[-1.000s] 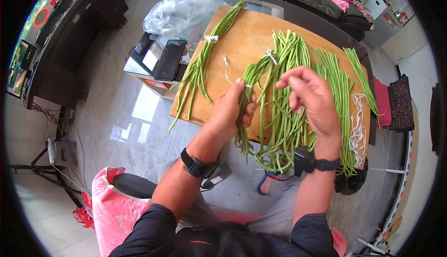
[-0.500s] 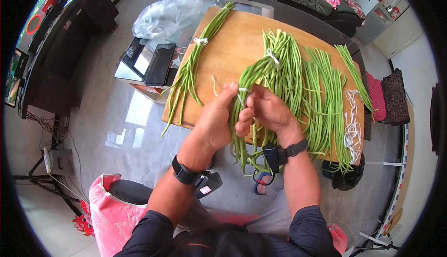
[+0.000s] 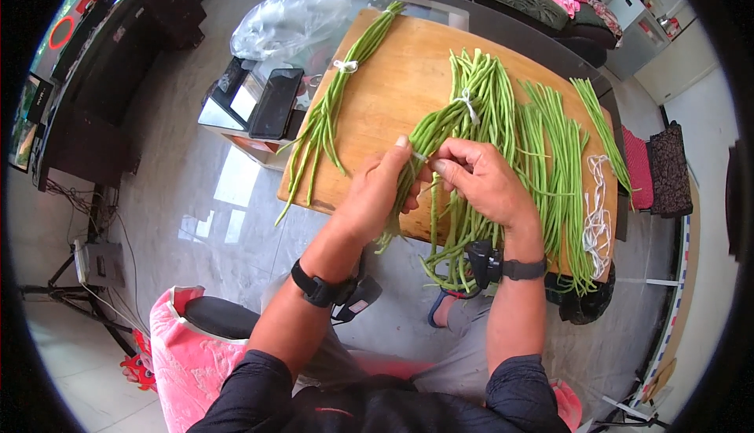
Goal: The person bundles long beans by hand, gathering them into small groups and tying each group with white string.
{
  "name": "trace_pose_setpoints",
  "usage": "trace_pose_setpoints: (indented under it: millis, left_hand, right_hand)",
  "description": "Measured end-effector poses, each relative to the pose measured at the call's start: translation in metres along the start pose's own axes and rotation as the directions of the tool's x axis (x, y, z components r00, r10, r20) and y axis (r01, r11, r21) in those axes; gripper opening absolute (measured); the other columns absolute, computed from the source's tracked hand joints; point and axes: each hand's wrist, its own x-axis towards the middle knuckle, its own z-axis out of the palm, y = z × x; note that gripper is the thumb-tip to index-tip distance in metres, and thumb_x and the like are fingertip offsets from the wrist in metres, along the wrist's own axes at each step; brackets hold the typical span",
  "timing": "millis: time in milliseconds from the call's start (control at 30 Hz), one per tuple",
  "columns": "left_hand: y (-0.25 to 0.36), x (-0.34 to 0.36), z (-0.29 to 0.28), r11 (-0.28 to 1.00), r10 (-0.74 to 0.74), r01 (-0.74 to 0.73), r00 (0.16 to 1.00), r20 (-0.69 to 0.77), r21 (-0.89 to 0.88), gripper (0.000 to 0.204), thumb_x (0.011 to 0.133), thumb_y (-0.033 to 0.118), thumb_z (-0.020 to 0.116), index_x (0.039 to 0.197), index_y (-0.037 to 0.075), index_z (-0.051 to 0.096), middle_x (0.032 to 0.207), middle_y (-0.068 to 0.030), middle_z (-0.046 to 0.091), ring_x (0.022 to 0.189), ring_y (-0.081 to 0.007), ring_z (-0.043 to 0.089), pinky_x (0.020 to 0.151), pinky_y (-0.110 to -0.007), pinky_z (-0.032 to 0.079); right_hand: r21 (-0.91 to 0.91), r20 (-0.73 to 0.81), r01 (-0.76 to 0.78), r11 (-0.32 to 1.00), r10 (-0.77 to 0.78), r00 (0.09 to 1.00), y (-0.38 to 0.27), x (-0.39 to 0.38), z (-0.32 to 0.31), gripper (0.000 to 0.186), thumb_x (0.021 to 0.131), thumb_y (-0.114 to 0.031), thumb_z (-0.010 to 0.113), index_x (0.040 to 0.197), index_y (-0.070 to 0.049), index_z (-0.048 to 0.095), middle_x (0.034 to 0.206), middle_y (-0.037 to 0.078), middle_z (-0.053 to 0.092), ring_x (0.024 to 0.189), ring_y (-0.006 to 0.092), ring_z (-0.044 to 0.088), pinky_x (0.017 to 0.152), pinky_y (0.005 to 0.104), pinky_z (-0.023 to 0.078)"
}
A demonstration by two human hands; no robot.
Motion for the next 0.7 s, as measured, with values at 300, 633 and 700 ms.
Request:
trace_pose_setpoints:
  millis: [300,633,700]
  left_hand:
    - [0.003,-0.002,0.003,0.897,0.323,-0.304,0.947,-0.003,0.322,0.048,0.112,0.039,0.042,0.099,-0.001,0.065,0.078,-0.0035,0.056,0.066,-0.011,0.05,0.059,-0.032,0.043]
    - [-0.019,0.006,0.0,0.093,0.591,-0.347,0.774,0.229,0.933,0.03,0.1,0.028,0.059,0.101,-0.002,0.058,0.095,-0.0281,0.064,0.089,-0.0511,0.062,0.076,-0.058,0.049]
    - [-0.029,0.014,-0.005,0.184,0.572,-0.33,0.802,0.172,0.926,0.03,0.099,0.028,0.06,0.099,-0.002,0.059,0.095,-0.0283,0.065,0.088,-0.051,0.063,0.075,-0.058,0.05]
  right_hand:
    - [0.288,-0.055,-0.025,0.957,0.042,0.998,-0.011,-0.003,0.009,0.02,0.106,-0.021,0.057,0.105,-0.003,0.063,0.075,-0.004,0.056,0.067,0.0042,0.05,0.059,0.0215,0.042]
    - [-0.148,-0.266,-0.055,0.987,0.014,0.964,0.041,0.03,0.037,0.04,0.101,-0.03,0.062,0.087,0.007,0.061,0.074,0.024,0.062,0.069,0.0329,0.062,0.066,0.0458,0.049]
    - [-0.237,-0.271,-0.093,0.967,0.026,0.962,0.045,0.031,0.037,0.041,0.101,-0.031,0.061,0.087,0.007,0.061,0.078,0.03,0.062,0.072,0.0425,0.063,0.069,0.0493,0.049]
